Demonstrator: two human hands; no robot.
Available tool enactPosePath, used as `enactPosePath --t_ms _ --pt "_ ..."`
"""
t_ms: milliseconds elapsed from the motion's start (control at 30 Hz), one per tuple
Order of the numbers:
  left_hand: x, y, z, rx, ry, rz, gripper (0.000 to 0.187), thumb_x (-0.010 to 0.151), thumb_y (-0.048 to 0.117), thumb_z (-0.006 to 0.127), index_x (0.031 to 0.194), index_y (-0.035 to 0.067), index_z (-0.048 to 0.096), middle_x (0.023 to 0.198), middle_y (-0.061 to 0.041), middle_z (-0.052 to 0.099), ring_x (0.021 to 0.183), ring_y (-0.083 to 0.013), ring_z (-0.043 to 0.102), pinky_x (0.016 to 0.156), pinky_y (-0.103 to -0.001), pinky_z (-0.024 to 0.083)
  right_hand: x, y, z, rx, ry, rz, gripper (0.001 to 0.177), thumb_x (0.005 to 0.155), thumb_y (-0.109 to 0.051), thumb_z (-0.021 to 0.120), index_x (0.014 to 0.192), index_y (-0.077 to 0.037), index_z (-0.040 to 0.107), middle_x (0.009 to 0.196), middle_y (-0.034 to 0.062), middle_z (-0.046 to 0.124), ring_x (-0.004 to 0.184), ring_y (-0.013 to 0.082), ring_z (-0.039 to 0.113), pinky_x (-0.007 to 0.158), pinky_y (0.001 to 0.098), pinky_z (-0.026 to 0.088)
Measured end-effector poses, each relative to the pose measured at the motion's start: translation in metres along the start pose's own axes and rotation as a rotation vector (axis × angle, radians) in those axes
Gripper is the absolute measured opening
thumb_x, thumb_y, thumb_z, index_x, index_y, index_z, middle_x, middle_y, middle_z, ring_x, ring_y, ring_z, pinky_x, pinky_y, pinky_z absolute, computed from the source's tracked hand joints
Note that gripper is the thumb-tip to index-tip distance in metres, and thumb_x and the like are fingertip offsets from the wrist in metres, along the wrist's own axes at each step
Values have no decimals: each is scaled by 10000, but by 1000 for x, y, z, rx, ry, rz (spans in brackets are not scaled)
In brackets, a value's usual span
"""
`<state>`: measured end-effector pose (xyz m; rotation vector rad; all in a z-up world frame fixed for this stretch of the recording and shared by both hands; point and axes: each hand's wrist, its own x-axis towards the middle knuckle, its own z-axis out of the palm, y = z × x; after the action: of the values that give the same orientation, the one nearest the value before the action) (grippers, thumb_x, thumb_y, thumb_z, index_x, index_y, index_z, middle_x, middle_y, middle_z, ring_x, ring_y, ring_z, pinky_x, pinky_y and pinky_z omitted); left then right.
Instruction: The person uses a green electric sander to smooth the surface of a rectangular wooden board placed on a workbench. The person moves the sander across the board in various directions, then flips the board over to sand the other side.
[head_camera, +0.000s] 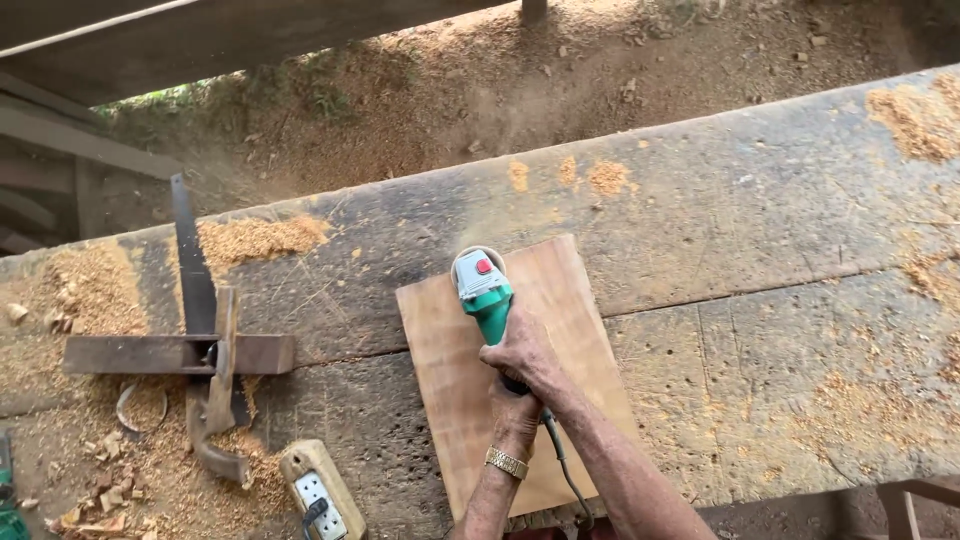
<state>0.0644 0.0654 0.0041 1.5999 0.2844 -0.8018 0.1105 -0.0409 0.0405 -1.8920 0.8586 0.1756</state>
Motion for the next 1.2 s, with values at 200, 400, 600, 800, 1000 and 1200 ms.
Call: enactPosePath --t_ms 200,400,600,800,1000,1200 --pt "0 11 -31 20 62 -132 537 714 280 873 1144 56 643 926 -49 724 776 -140 679 643 -328 563 4 -15 33 -91 -22 -92 716 583 -205 823 1143 87 486 791 259 685 784 408 730 687 462 602" --pt "-15 44 -53 -131 95 85 683 693 155 847 1285 109 507 1130 -16 644 961 -138 655 801 -348 607 11 -11 82 -13 -196 -122 546 639 -255 813 1047 50 616 848 189 730 778 335 762 674 397 653" --pt "-24 51 -61 -228 113 168 750 701 32 853 1327 63 441 1200 -23 586 1051 -141 605 853 -354 561 -16 -56 63 -37 -108 -133 696 624 -187 800 1200 35 479 870 252 702 841 441 714 724 504 587" --pt "-16 17 -30 -206 22 40 720 726 130 842 1360 80 503 1113 -48 655 922 -154 651 736 -350 582 -18 -37 23 -52 -69 -15 662 590 -176 801 1123 35 471 847 259 700 830 439 714 701 502 582" --pt "3 -23 -3 -45 15 -142 553 742 185 843 1222 23 620 1042 -57 697 876 -162 655 688 -358 570 -6 11 2 29 28 -88 643 590 -189 799 1108 48 502 812 263 694 779 421 727 651 460 600" --pt "0 -20 29 -76 -55 -109 543 718 190 859 1177 24 622 946 -19 681 752 -130 632 602 -318 541 -4 20 -35 11 86 35 781 587 -208 841 1211 64 458 835 253 699 824 407 726 703 460 600"
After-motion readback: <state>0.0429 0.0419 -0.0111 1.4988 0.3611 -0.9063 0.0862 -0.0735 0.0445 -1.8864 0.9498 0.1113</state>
